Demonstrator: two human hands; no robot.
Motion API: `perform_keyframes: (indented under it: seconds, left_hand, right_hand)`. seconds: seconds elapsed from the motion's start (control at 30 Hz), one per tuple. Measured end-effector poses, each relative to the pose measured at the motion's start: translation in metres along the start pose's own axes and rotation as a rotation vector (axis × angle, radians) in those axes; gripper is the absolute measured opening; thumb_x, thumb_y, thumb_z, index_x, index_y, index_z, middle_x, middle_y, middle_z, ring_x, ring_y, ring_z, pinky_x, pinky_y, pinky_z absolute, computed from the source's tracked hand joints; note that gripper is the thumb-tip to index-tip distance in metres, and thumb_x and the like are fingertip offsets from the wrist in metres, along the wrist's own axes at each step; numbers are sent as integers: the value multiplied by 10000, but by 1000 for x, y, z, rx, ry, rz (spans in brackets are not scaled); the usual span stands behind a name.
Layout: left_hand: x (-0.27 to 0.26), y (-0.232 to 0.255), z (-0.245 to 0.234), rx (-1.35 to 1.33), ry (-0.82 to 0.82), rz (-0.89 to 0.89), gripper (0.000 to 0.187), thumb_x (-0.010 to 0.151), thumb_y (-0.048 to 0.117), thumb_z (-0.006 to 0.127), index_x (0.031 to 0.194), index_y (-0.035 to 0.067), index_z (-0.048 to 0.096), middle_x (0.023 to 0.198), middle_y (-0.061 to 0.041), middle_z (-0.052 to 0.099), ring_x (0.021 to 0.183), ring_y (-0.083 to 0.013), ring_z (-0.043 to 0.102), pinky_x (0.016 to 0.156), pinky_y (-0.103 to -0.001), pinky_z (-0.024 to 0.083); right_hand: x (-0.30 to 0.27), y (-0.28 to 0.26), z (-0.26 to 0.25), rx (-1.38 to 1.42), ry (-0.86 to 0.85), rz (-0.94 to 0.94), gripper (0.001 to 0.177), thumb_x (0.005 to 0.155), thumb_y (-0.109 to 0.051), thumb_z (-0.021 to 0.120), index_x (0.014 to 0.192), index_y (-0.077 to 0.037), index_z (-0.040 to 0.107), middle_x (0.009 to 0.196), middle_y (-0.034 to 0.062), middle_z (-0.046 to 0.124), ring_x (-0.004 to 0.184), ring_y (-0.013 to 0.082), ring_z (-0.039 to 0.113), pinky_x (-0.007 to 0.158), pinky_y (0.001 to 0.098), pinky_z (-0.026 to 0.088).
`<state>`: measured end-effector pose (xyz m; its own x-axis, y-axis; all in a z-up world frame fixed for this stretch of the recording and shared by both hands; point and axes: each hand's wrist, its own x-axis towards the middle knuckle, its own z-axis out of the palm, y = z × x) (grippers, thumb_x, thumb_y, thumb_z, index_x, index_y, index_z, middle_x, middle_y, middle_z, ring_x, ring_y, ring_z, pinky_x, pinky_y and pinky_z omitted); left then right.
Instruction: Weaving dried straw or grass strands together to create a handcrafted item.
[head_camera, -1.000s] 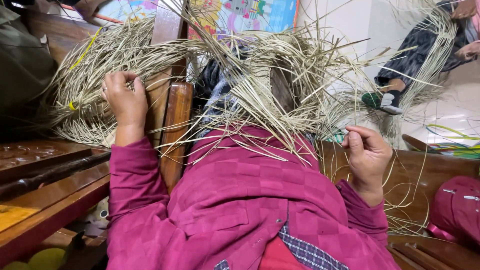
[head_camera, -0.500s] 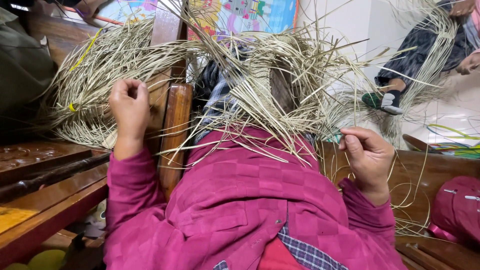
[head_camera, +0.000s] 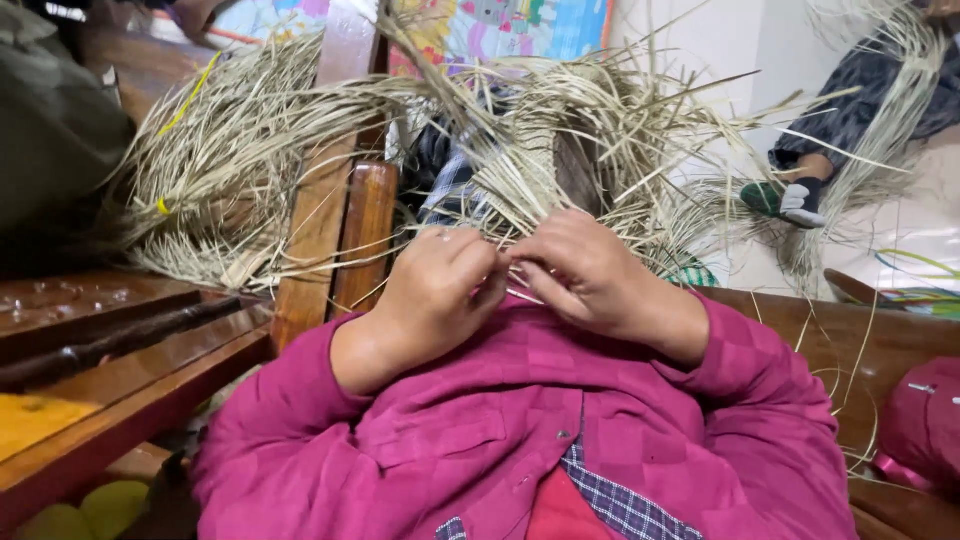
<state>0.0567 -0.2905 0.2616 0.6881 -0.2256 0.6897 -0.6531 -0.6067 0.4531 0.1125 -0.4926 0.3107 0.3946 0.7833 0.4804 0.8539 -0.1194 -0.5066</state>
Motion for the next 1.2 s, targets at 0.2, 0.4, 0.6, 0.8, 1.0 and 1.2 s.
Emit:
perform_keyframes:
  seconds: [0.2, 0.4, 0.6, 0.8, 1.0, 1.2]
  left_hand:
    - [18, 7, 5, 105, 145, 117, 208, 794, 63, 673, 731, 134, 489, 659, -29, 454, 540, -263, 531, 568, -380, 461]
    - [12, -6, -13, 69, 235, 89, 186, 822, 17, 683, 751, 107, 537, 648, -40, 494, 562, -284, 561, 576, -394, 484]
    - [-14, -23, -43, 232, 213, -44, 174, 897, -104, 658, 871, 1, 522, 732, -130, 466, 634, -317, 433, 630, -470, 344]
    - [-26, -35, -60, 290, 304, -139, 172, 878, -199, 665, 892, -63, 561, 774, -169, 517, 684, -312, 471, 652, -437, 415]
    - [-26, -37, -66, 327, 380, -199, 149, 875, -230, 636, 898, -91, 589, 808, -186, 536, 731, -324, 512, 735, -451, 494]
    - [-32, -54, -67, 348, 422, -188, 121, 888, -201, 654, 939, -114, 587, 824, -169, 526, 676, -271, 484, 605, -391, 393]
  right_hand:
    - [-8, 6, -3, 14, -7, 105, 169, 987, -135, 592, 980, -14, 710, 680, 110, 534, 594, 361, 554, 550, 479, 466]
    - [-56, 15, -39, -372, 144, 84, 116, 950, -147, 691, 873, -65, 718, 644, 102, 539, 571, 348, 555, 578, 463, 456]
    - [-129, 11, -100, -661, 304, 359, 167, 921, 176, 581, 821, 76, 669, 731, 160, 634, 648, 253, 564, 681, 411, 490]
    - [-240, 55, -147, -820, 513, 594, 137, 1012, 159, 632, 1020, 136, 767, 897, 196, 693, 747, 242, 562, 665, 373, 423]
    - [-315, 90, -173, -963, 593, 636, 150, 1014, 158, 635, 999, 114, 777, 937, 186, 753, 826, 277, 675, 707, 384, 504]
    - [-371, 111, -186, -949, 682, 795, 132, 1085, 119, 615, 989, 71, 691, 921, 156, 686, 858, 252, 633, 729, 384, 502]
